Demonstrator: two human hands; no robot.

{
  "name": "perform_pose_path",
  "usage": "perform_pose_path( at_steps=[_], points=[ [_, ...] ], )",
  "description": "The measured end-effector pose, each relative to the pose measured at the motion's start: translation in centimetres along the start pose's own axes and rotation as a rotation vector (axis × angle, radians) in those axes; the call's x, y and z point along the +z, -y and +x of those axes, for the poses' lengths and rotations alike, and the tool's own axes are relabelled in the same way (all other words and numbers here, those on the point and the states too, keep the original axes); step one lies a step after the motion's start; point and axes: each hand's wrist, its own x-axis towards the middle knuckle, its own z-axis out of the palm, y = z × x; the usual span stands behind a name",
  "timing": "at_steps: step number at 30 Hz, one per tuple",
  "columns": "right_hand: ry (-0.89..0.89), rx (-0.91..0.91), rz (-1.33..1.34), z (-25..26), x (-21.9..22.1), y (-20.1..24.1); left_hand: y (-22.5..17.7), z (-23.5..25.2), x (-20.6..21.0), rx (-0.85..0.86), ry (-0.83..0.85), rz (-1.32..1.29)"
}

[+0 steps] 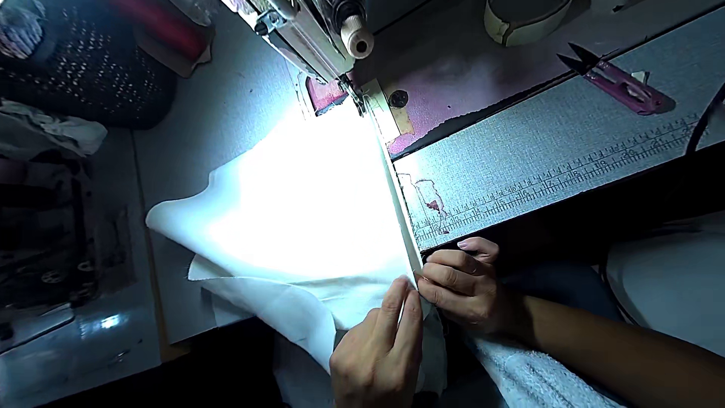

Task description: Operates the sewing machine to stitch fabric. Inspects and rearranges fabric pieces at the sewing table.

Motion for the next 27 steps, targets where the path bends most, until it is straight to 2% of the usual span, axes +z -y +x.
perform_pose_path(
  at_steps=[5, 12, 16, 27],
  points=[
    [-0.052, -0.026, 0.005, -0.5, 0.3, -0.5, 0.8, 0.6, 0.3, 0.042, 0.066, -0.01],
    [-0.035, -0.069, 0.049, -0.4, 0.4, -1.0, 1.6, 1.0, 0.0, 0.142, 0.156, 0.044],
    [-0.029, -0.112, 0.058, -0.3, 0.2, -1.3, 1.6, 1.5, -0.1, 0.162, 0.206, -0.05],
    [-0.013, -0.133, 0.092, -0.3, 0.2, -1.6, 1.8, 1.5, 0.2, 0.144, 0.178, -0.137]
  ],
)
